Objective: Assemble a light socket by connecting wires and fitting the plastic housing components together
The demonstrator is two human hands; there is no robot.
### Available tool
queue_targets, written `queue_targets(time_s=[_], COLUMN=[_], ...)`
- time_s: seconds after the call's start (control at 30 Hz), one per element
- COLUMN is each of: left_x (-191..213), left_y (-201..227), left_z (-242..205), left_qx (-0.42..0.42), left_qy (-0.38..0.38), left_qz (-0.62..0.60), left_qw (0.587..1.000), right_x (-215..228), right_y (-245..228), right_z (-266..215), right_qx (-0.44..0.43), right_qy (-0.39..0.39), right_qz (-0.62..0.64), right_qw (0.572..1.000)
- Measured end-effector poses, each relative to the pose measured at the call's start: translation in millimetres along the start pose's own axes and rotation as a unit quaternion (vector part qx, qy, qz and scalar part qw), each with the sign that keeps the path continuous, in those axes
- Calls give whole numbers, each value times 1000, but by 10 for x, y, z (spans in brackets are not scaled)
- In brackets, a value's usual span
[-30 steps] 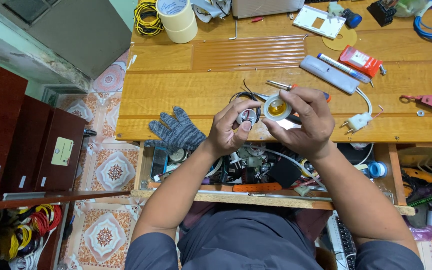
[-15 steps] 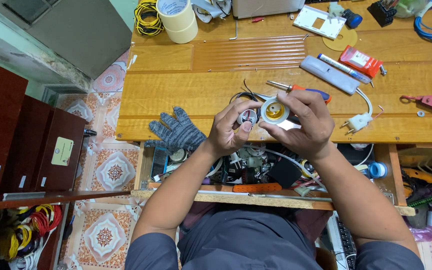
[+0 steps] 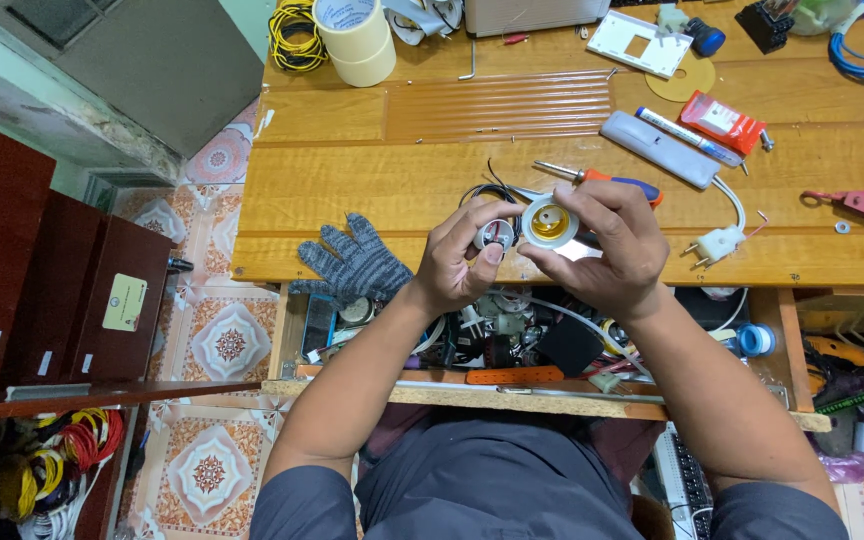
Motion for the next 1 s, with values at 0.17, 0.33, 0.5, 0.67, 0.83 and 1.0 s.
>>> queue_targets(time_s=[0.17,0.33,0.5,0.67,0.83,1.0], left_x=[-3,-4,-3,-1,-4,152], left_y=[-61,-34,-57,-60,-180,-530], left_z=[-42,-30,-36,-34,-116,-312], left_qx=[-3,-4,-5,-11,-6,21], left_qy=[0,-1,-3,-5,-8,105], left_qz=[3,7,4,8,13,-4], left_qw=[1000,1000,1000,1000,1000,994], right_x=[-11,-9,-13,-15,-20,67], right_y=[-7,-7,-2,4,12,274], right_z=[-10,-17,-20,-29,-30,-158], right_qx=[-4,-2,2,-1,7,19], right_qy=[5,6,4,2,6,21], right_qz=[3,-7,-4,-4,-8,-17], right_qw=[1000,1000,1000,1000,1000,999])
Point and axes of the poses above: each hand's wrist, its own z-axis towards the middle knuckle, its own x-axis out of the back of the hand, y = z × x, the point moved 3 cm from there along z, towards the middle knuckle, and after that the axes turned 6 degrees about -x, right-handed, at the moved point
